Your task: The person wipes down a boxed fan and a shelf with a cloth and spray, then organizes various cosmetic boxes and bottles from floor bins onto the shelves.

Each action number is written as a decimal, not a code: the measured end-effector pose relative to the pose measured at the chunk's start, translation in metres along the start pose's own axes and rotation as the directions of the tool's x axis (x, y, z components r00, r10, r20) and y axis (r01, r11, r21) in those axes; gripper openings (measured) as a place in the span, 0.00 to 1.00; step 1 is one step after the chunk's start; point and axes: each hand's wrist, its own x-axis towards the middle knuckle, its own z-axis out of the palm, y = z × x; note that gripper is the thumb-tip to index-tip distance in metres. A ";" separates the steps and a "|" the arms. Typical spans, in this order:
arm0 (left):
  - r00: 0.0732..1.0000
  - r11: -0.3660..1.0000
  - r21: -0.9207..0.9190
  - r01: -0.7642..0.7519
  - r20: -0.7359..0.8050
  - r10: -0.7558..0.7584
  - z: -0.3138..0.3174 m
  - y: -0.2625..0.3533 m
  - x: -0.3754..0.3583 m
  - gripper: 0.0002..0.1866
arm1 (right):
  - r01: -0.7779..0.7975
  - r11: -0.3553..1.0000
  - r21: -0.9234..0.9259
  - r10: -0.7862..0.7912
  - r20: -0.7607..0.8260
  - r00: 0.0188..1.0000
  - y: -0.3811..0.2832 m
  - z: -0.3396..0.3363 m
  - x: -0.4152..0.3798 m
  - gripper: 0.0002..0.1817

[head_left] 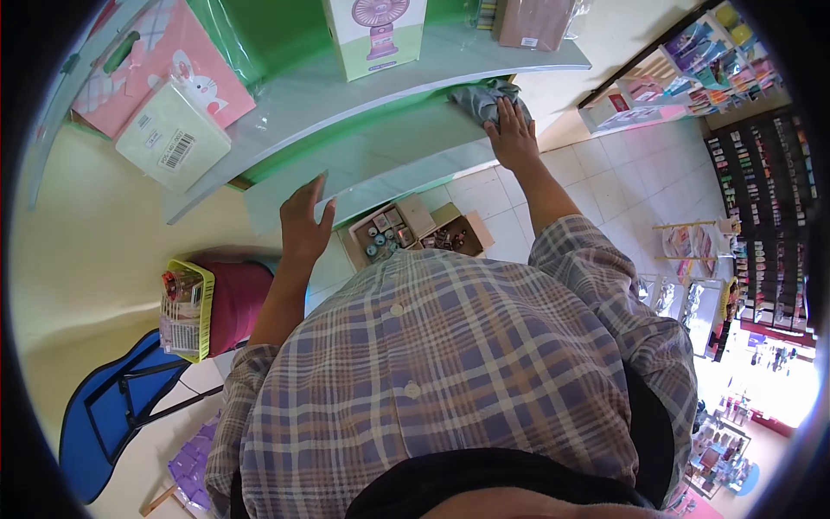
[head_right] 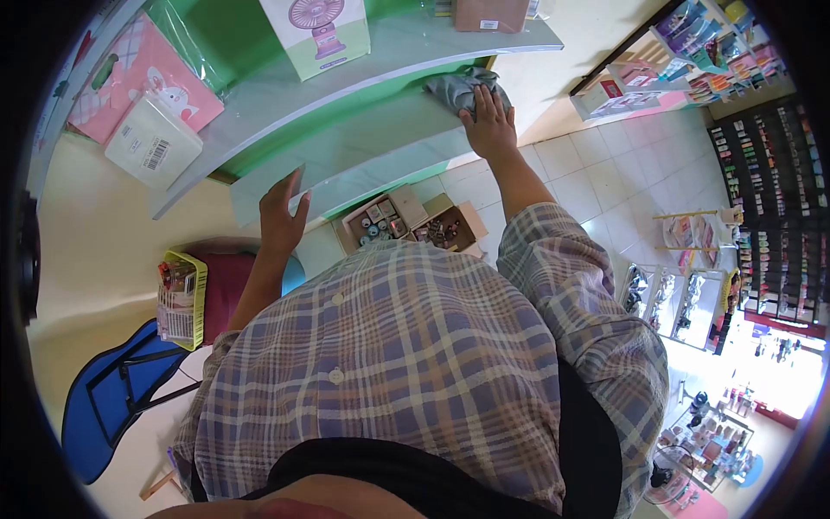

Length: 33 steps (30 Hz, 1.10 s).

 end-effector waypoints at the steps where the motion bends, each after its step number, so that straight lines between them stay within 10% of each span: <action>1: 0.999 1.000 -0.011 0.023 -0.026 -0.024 0.000 -0.001 -0.003 0.21 | -0.042 0.999 -0.004 0.042 0.017 0.999 -0.006 0.004 0.003 0.39; 6: 0.998 1.000 0.009 0.010 -0.054 -0.009 0.006 -0.005 -0.010 0.19 | -0.053 0.998 0.014 0.051 0.135 0.990 -0.051 0.002 0.002 0.40; 19: 0.983 0.977 0.111 -0.183 0.038 0.180 0.044 0.019 0.044 0.23 | 0.589 0.743 0.317 -0.645 0.103 0.757 -0.173 0.005 -0.041 0.39; 25: 0.993 0.960 0.261 0.103 0.023 -0.112 0.053 0.006 0.028 0.27 | 0.609 0.793 -0.001 -0.589 0.256 0.767 -0.167 -0.007 -0.066 0.45; 33: 0.992 0.973 0.220 -0.070 0.114 0.045 0.092 0.046 0.054 0.26 | 0.484 0.871 -0.081 -0.429 0.354 0.831 -0.129 -0.029 -0.070 0.53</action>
